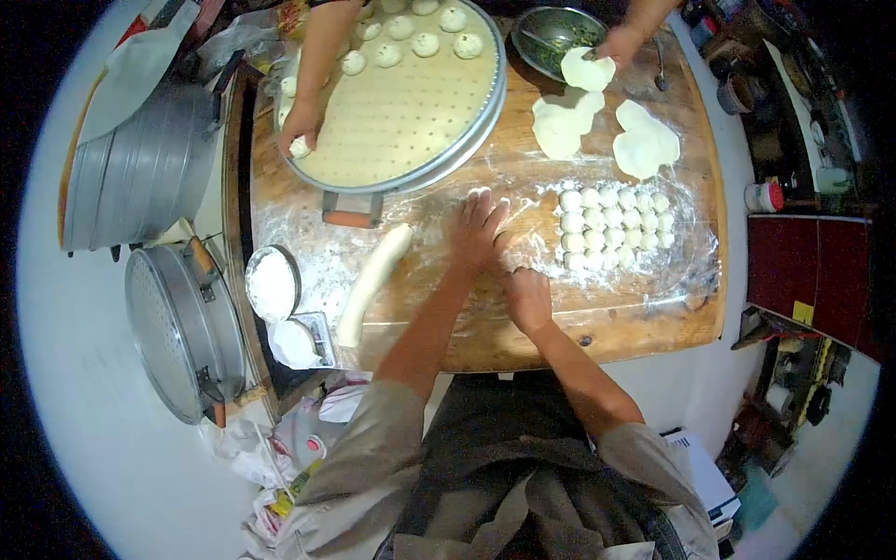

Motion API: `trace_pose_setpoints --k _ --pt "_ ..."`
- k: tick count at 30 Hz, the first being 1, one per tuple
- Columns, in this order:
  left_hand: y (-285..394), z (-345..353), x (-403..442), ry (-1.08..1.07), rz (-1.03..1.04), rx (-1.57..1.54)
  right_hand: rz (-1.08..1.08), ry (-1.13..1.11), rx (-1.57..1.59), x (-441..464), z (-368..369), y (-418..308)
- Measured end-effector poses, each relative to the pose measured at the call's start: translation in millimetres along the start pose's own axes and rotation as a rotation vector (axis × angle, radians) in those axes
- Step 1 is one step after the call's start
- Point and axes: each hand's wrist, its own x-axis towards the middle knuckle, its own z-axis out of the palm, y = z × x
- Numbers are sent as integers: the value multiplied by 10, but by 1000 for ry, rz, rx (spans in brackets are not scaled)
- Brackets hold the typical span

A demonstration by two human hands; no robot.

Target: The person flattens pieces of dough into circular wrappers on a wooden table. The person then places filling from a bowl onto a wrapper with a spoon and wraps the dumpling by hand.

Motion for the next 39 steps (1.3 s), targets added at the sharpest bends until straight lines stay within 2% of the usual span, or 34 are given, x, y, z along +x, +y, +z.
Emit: trace_pose_setpoints --k 1,2,4,5,6,7,8,9,10,11,13,14,16,17,18,19,20,22,24,25,26,27,28,29,30,31,32,33,34,36,38,39 --pt "7 3 -57 60 -16 -100 -5 -177 -83 53 -121 -23" --pt "53 0 -187 64 -25 -99 -12 -183 -84 59 -195 -43" --pt "138 22 -620 -204 -388 -172 -64 9 -118 -5 -226 -53" --pt "163 8 -765 -208 -403 -167 -15 -110 -131 73 -176 -2" --pt "203 -56 -832 -237 -329 -225 -61 11 -111 170 -106 8" --pt "221 -85 -911 -272 -260 -284 -147 238 -95 384 -65 -47" --pt "187 -40 -924 -281 -281 -281 -22 141 -94 586 -62 -113" --pt "85 29 -865 -144 -206 -178 36 123 -94 777 -61 -165" --pt "25 67 -876 -12 -130 -83 6 165 -146 944 9 -160" --pt "20 18 -837 -22 -139 -92 -17 154 -109 1010 -4 -191" --pt "41 -263 -594 -263 -304 -403 -32 154 -86 930 -41 -226" --pt "77 -359 -614 -272 -306 -420 -71 113 -78 706 -70 -227" --pt "125 -448 -674 -219 -164 -245 -96 58 -94 448 -185 -201" --pt "26 -352 -831 -207 -185 -296 -40 -154 -155 351 -242 -185" --pt "-74 -166 -1028 -129 -347 -526 21 -366 -214 272 -297 -174" --pt "-123 -46 -1192 -60 -515 -752 -23 -202 -174 287 -146 -129" --pt "-115 -183 -1209 -118 -491 -683 -74 137 -70 424 86 -106" --pt "-94 -447 -943 -179 -458 -627 70 97 -110 843 77 -250" --pt "-95 -558 -809 -329 -332 -266 29 161 -45 896 62 -306" --pt "-176 -491 -750 -433 -295 -192 -21 163 -37 871 42 -323" --pt "-198 -475 -742 -424 -285 -199 -77 168 -31 863 14 -339" --pt "-221 -434 -799 -332 -441 -377 -20 51 -69 661 -72 -362" --pt "-232 -436 -846 -238 -600 -555 -22 48 -77 493 -170 -378" --pt "-245 -497 -839 -249 -771 -635 41 -119 -92 348 -248 -377" --pt "-240 -477 -880 -248 -771 -640 105 -284 -106 315 -278 -364" --pt "-220 -449 -968 -249 -668 -669 108 -287 -105 401 -258 -386" --pt "-205 -388 -1040 -249 -566 -698 110 -130 -86 571 -185 -385" --pt "5 -687 -795 -231 -521 -670 121 15 -63 713 -82 -413" --pt "13 -690 -703 -240 -523 -669 128 171 -42 856 15 -430" --pt "-53 -549 -488 -265 -425 -369 123 205 -76 1103 187 -391" --pt "-167 -427 -464 -274 -420 -372 106 252 -127 1110 156 -336" --pt "-247 -407 -523 -259 -452 -445 106 195 -98 958 99 -391"
